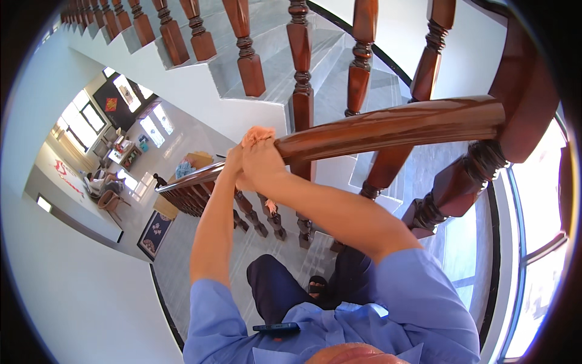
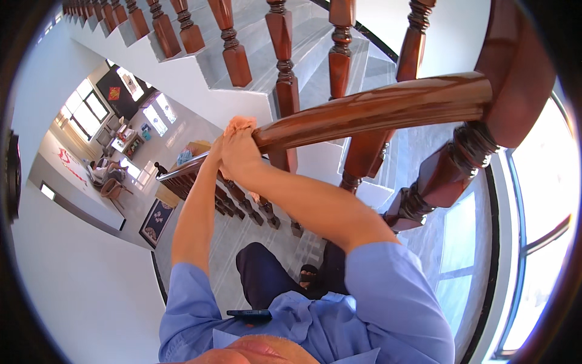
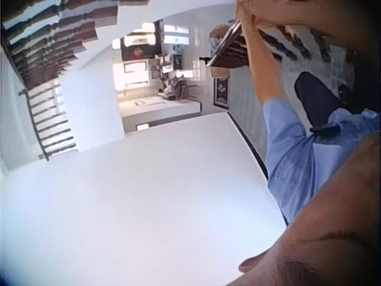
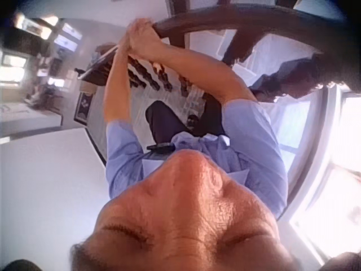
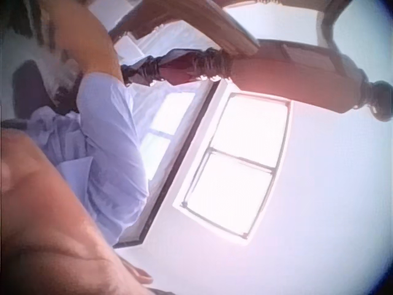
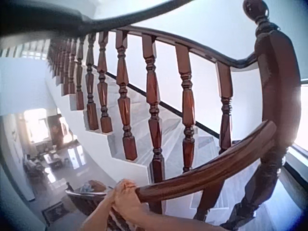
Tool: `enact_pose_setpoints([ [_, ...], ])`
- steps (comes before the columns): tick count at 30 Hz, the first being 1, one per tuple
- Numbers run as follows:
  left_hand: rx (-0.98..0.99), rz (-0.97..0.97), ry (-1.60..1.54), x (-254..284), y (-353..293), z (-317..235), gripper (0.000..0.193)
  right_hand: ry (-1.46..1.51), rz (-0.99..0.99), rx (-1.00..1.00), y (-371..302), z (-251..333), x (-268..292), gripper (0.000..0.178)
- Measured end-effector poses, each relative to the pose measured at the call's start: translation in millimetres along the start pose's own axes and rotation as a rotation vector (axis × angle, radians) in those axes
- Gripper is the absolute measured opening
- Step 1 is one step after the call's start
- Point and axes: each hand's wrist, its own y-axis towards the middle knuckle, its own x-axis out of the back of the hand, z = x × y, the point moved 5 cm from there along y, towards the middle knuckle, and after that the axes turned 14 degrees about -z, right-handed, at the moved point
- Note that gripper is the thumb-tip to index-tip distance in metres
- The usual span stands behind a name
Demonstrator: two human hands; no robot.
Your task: The person sits on a staircase and wipes the wooden handrail and balusters with a peach-colored cloth. They move along the railing, cleaning different sections by wrapping the cloth around the wood and rubbing it.
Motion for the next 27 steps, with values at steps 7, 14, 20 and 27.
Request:
enact_pose_setpoints([
  [7, -0.071, 0.175, -0.04, -63.2, 23.2, -129.8, 0.036, -0.153, -0.351, -0.044, -78.5, -101.9, 114.0, 0.063],
  [14, -0.287, 0.392, -0.512, -133.3, 25.8, -316.6, 0.032, -0.299, -0.519, -0.131, -149.4, -187.7, 213.6, 0.058],
  [20, -0.387, 0.348, -0.602, -158.6, 13.2, -417.0, 0.03, -0.3, -0.842, -0.191, -199.9, -236.7, 286.1, 0.041],
  [27, -0.268, 0.356, -1.29, -166.0, -21.2, -531.0, 0.016, -0.301, -1.218, -0.079, -239.7, -275.9, 329.1, 0.046],
])
